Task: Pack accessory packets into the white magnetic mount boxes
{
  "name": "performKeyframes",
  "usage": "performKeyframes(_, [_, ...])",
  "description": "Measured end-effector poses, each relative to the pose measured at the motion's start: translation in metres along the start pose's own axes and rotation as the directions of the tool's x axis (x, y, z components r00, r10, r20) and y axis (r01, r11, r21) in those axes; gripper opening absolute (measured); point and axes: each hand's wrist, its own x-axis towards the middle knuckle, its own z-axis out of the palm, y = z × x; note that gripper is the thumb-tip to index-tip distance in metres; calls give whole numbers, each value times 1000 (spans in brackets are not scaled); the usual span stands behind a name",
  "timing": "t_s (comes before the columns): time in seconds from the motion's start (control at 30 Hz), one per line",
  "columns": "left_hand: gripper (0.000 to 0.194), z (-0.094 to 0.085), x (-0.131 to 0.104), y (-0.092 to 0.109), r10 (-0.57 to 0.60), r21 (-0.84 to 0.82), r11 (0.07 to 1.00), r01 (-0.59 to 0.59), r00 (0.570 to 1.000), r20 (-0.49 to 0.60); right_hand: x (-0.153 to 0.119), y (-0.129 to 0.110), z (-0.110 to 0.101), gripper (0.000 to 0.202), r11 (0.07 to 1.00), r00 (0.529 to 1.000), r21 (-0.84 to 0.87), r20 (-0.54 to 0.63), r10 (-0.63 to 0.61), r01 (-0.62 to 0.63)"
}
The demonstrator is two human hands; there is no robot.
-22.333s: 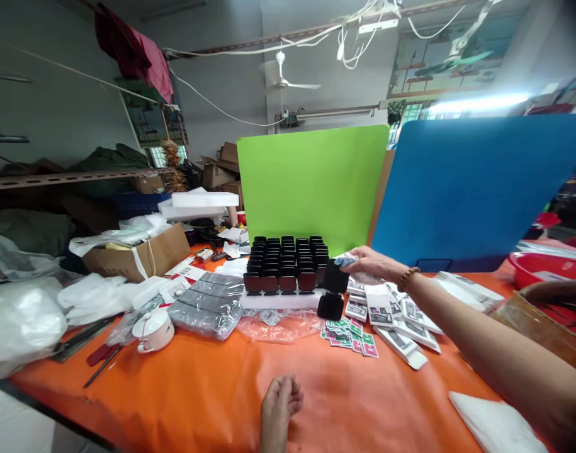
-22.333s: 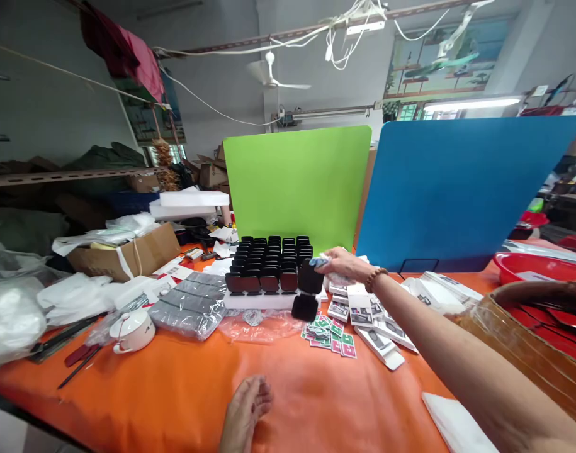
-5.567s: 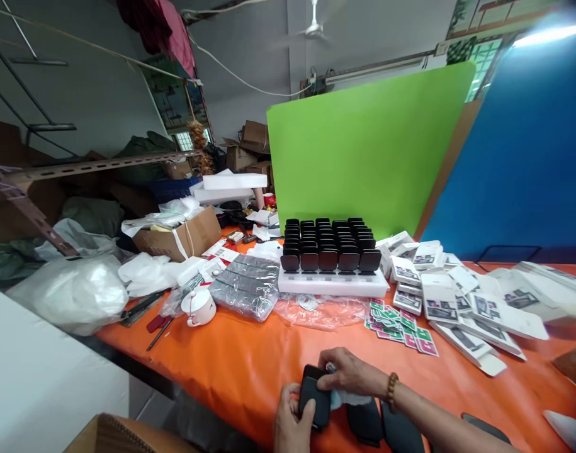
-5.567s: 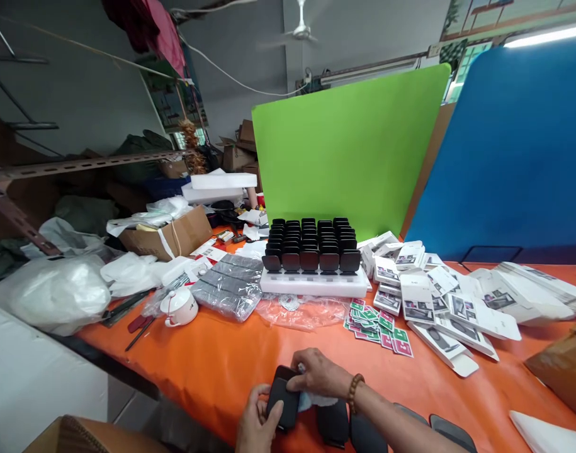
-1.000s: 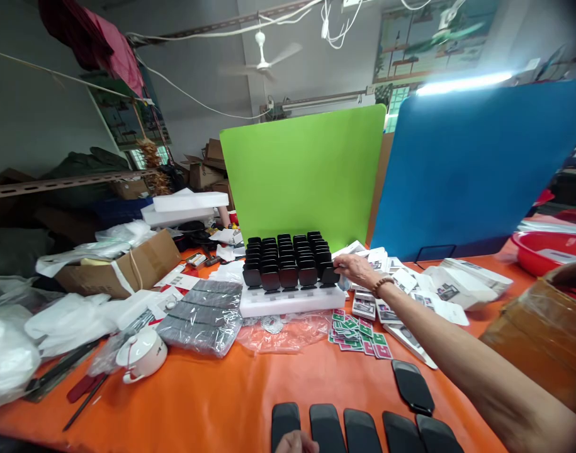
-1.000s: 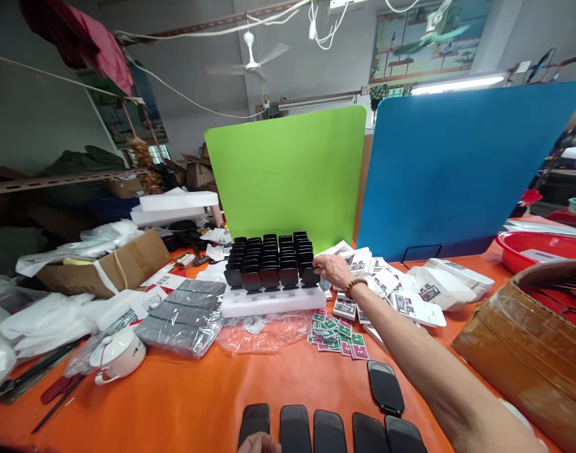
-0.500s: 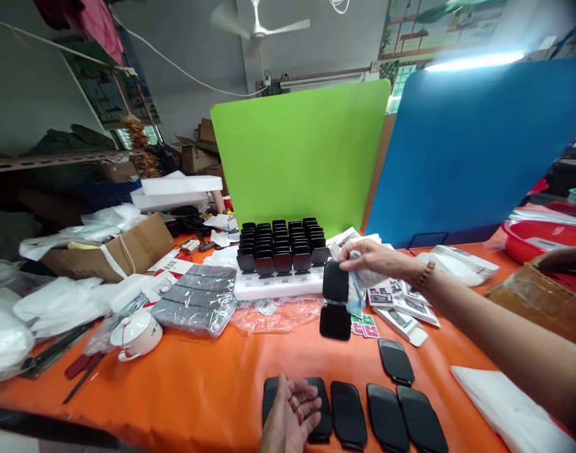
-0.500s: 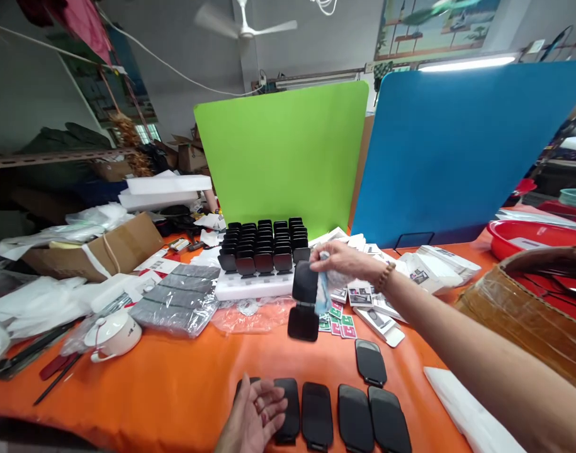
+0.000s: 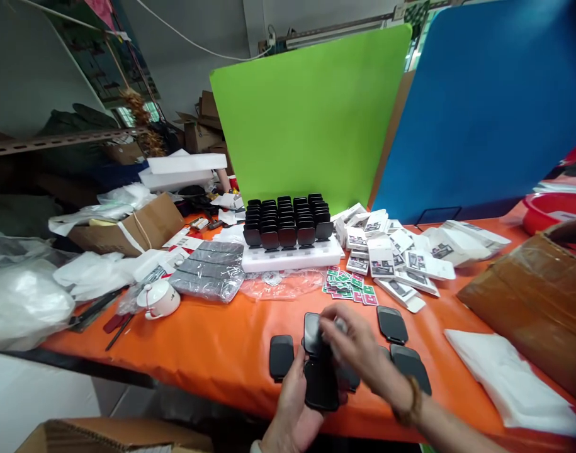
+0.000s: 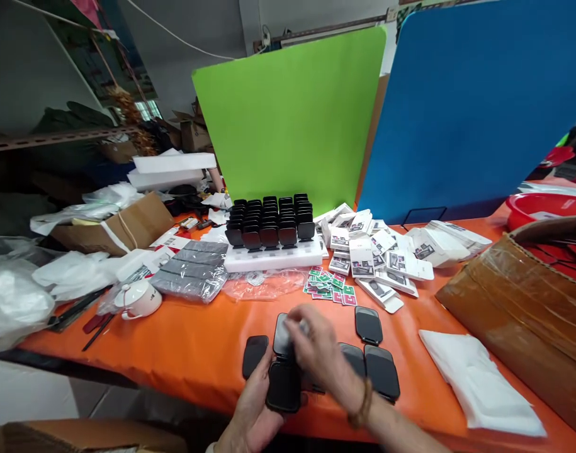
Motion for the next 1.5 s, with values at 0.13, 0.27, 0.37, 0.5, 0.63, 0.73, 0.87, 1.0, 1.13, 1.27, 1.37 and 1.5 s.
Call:
performKeyframes(0.13, [50,0,-2,-11,171,159,973,-165,985,-23,-32,1,36,22,898,920,-204,140,-366,389])
performKeyframes(0.27, [45,-1,-6,-28,-9,153,988,15,999,-37,4,19,25,27,908,968,-353,-24,-251,227])
performKeyframes(0.37, [59,-3,-8,-32,-156,130,979,157,988,-11,35,35,-4,26,991,998,-120,-14,55,-56])
performKeyframes(0.5, [56,-5,-9,-20,-182,15,983,181,983,15,29,47,-30,40,890,912,251,260,316,-380])
performKeyframes(0.63, [49,-8,-6,-14,-139,14,990,139,990,-6,2,44,-28,33,686,810,471,496,314,-554])
performKeyframes(0.73, [36,-10,0,-16,-131,-6,991,131,988,-79,-12,32,-18,19,833,919,416,309,246,-363])
performKeyframes(0.87, [27,-13,2,-5,-113,-202,976,76,977,-178,-33,13,0,14,976,954,-1,213,-212,218])
performKeyframes(1.0, [26,-20,0,13,-78,-221,975,23,967,-244,-56,10,18,27,879,871,-234,380,-310,415])
performKeyframes(1.13, [26,-21,1,17,-30,-216,976,-18,976,-214,-59,15,17,27,887,876,-244,393,-280,393])
performKeyframes(1.27, [21,-18,3,7,-18,-171,985,17,1000,-7,-35,20,-15,24,974,920,-37,338,-197,222])
performKeyframes(1.37, [22,-21,6,0,30,50,998,-31,999,16,-2,37,-52,24,998,959,8,277,64,-69])
performKeyframes(1.5, [38,-37,23,0,383,516,808,-285,919,-93,44,71,-98,37,970,938,-102,247,241,-222])
